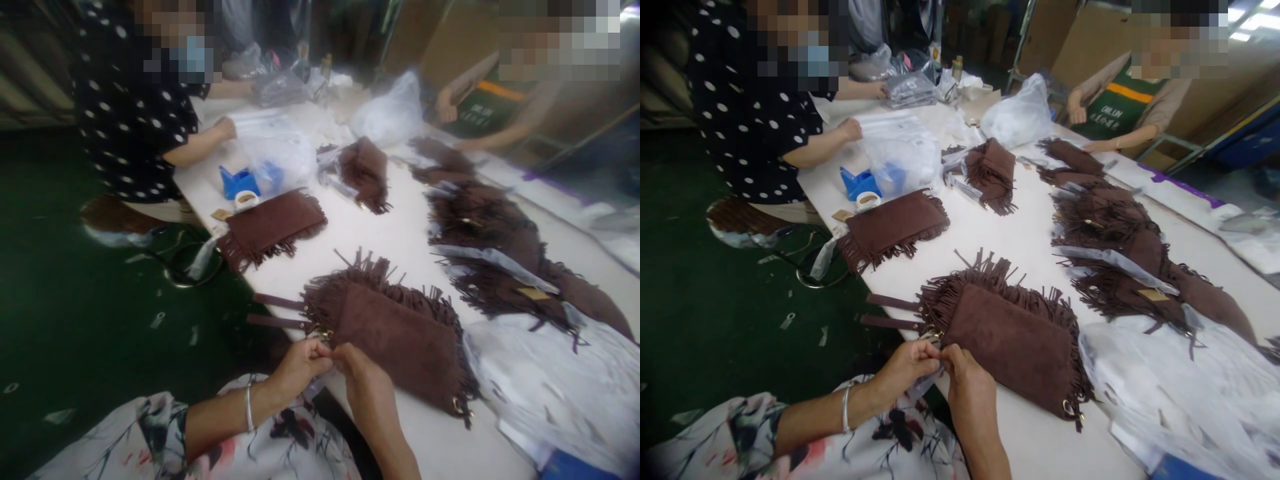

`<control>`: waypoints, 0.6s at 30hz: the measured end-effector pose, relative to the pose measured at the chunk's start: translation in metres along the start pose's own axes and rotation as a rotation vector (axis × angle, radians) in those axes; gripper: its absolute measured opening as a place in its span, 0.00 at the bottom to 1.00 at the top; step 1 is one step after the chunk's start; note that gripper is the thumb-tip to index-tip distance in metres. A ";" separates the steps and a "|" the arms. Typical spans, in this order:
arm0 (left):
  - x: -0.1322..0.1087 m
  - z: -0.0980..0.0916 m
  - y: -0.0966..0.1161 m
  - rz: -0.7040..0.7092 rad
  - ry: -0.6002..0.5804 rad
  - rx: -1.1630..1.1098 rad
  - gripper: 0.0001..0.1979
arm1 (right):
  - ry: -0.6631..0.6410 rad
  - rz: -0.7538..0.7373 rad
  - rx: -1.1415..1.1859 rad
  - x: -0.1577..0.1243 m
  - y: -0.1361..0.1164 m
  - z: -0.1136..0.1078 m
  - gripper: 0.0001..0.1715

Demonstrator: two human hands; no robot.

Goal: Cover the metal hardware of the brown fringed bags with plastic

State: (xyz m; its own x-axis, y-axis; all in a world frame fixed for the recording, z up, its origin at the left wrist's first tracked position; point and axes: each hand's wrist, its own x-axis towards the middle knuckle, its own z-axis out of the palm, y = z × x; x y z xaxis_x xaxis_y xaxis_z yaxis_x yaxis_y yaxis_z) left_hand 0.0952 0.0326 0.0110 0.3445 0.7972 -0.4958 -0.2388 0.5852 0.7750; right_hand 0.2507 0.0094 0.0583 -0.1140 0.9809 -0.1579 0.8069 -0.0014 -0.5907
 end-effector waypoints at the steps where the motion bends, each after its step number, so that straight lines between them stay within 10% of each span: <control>1: 0.000 0.001 0.000 -0.003 -0.009 -0.003 0.14 | -0.013 0.003 -0.013 0.001 -0.001 -0.002 0.12; 11: 0.001 0.010 0.002 -0.042 0.110 -0.004 0.13 | -0.036 0.079 -0.142 0.008 -0.006 0.000 0.11; 18: -0.001 0.013 -0.006 -0.166 0.191 -0.214 0.10 | 0.117 0.188 0.269 -0.008 0.000 0.019 0.10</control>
State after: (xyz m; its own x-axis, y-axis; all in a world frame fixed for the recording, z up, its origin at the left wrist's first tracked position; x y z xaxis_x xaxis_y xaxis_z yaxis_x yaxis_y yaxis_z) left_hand 0.1082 0.0261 0.0124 0.2232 0.6898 -0.6888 -0.3862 0.7114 0.5872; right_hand 0.2407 -0.0026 0.0443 0.1020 0.9743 -0.2009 0.6239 -0.2200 -0.7499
